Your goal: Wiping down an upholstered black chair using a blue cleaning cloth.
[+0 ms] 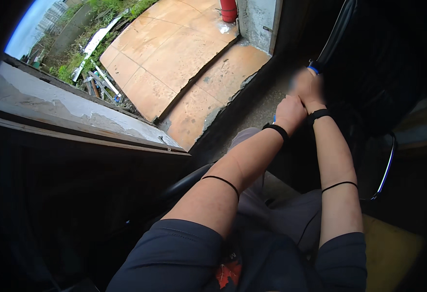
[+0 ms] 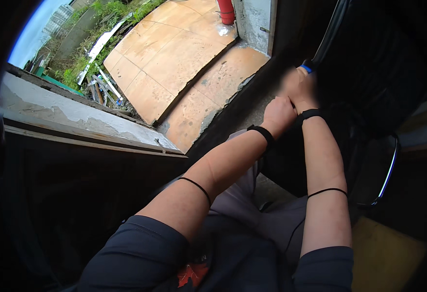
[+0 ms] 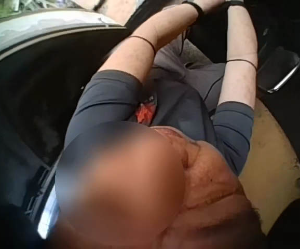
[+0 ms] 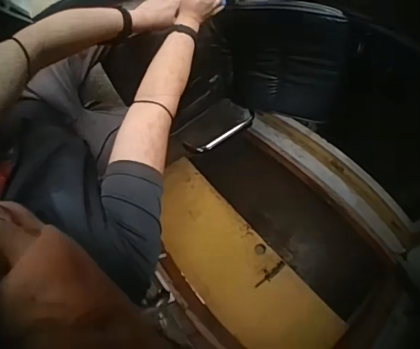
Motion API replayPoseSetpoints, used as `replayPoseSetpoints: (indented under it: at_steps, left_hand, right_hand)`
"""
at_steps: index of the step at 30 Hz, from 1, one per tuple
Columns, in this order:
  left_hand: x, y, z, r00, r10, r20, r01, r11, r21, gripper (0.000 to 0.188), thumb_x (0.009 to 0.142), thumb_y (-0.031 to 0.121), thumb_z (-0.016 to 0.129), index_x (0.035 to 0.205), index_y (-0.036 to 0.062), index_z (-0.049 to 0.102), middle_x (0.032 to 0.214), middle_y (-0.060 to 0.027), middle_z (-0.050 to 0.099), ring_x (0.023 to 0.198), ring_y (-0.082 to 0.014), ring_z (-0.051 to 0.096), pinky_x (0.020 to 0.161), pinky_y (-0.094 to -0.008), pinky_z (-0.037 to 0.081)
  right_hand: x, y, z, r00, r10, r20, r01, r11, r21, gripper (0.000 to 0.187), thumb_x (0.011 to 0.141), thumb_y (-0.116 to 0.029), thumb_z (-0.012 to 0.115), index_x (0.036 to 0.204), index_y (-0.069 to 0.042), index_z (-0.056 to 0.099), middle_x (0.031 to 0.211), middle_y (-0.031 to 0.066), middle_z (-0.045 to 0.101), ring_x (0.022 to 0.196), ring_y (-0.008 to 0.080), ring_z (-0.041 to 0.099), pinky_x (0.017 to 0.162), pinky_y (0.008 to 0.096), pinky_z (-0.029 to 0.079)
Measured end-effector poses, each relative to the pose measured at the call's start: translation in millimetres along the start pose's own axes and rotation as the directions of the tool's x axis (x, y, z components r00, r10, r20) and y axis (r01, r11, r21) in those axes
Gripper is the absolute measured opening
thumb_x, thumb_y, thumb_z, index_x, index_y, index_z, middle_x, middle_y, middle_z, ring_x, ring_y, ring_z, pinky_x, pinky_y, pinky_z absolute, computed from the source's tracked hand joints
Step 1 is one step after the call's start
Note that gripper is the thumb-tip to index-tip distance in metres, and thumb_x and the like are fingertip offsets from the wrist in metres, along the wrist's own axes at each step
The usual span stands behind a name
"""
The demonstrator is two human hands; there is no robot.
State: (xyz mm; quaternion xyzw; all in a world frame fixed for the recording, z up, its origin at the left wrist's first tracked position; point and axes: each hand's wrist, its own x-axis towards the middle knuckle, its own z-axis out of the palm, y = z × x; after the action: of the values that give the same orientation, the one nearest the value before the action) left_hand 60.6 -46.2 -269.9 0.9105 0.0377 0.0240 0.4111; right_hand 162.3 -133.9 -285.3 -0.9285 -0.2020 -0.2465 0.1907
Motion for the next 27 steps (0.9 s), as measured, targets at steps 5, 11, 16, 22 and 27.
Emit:
replayPoseSetpoints:
  at_steps: [5,11,16,22,27]
  left_hand:
    - [-9,1,-8,0.998,0.005,0.059,-0.013,0.991,0.13,0.05,0.093,0.028,0.054,0.131,-0.0027,0.041,0.107,-0.0242,0.063,0.096,-0.039,0.067,0.082,-0.0443,0.056]
    - [-2,1,-5,0.997,0.013,0.073,-0.022,0.992,0.126,0.049,0.093,0.027,0.052,0.129,-0.0053,0.04,0.109,-0.0265,0.062,0.097,-0.0396,0.067,0.082,-0.0443,0.056]
    - [22,14,-10,0.992,0.024,0.122,-0.031,0.998,0.06,0.049,0.094,0.031,0.051,0.123,-0.0075,0.043,0.109,-0.0283,0.063,0.097,-0.0404,0.067,0.083,-0.0448,0.056]
    - [50,14,-10,0.998,-0.006,0.066,0.007,1.0,-0.018,0.049,0.09,0.035,0.056,0.114,-0.0068,0.051,0.102,-0.029,0.066,0.094,-0.0416,0.067,0.083,-0.047,0.055]
    - [51,29,-1,0.995,0.046,0.089,-0.04,0.997,-0.067,0.049,0.083,0.023,0.065,0.116,-0.0062,0.045,0.098,-0.026,0.064,0.091,-0.0399,0.066,0.082,-0.0467,0.054]
  right_hand:
    - [-15,-6,10,0.982,0.006,-0.188,0.026,0.986,0.165,0.011,0.082,-0.018,0.063,0.082,-0.007,0.068,0.102,0.0097,0.068,0.109,0.0285,0.057,0.105,0.0476,0.038]
    - [-19,-8,13,0.91,0.369,-0.192,-0.304,0.905,0.297,0.046,0.087,-0.019,0.062,0.126,0.004,0.054,0.142,0.0204,0.046,0.126,0.0389,0.048,0.111,0.0443,0.037]
    - [13,11,10,0.854,0.515,0.066,-0.519,0.839,0.165,0.078,0.089,-0.02,0.058,0.15,0.008,0.019,0.152,0.0343,0.023,0.14,0.0442,0.034,0.115,0.0409,0.034]
    - [54,5,2,0.75,0.579,0.318,-0.602,0.798,-0.033,0.082,0.089,-0.018,0.057,0.152,0.005,0.009,0.154,0.0355,0.015,0.137,0.0459,0.036,0.114,0.0404,0.036]
    - [57,63,9,0.853,0.424,0.305,-0.406,0.905,-0.125,0.069,0.09,-0.02,0.054,0.152,-0.005,0.027,0.154,0.0251,0.03,0.145,0.0385,0.022,0.12,0.0431,0.02]
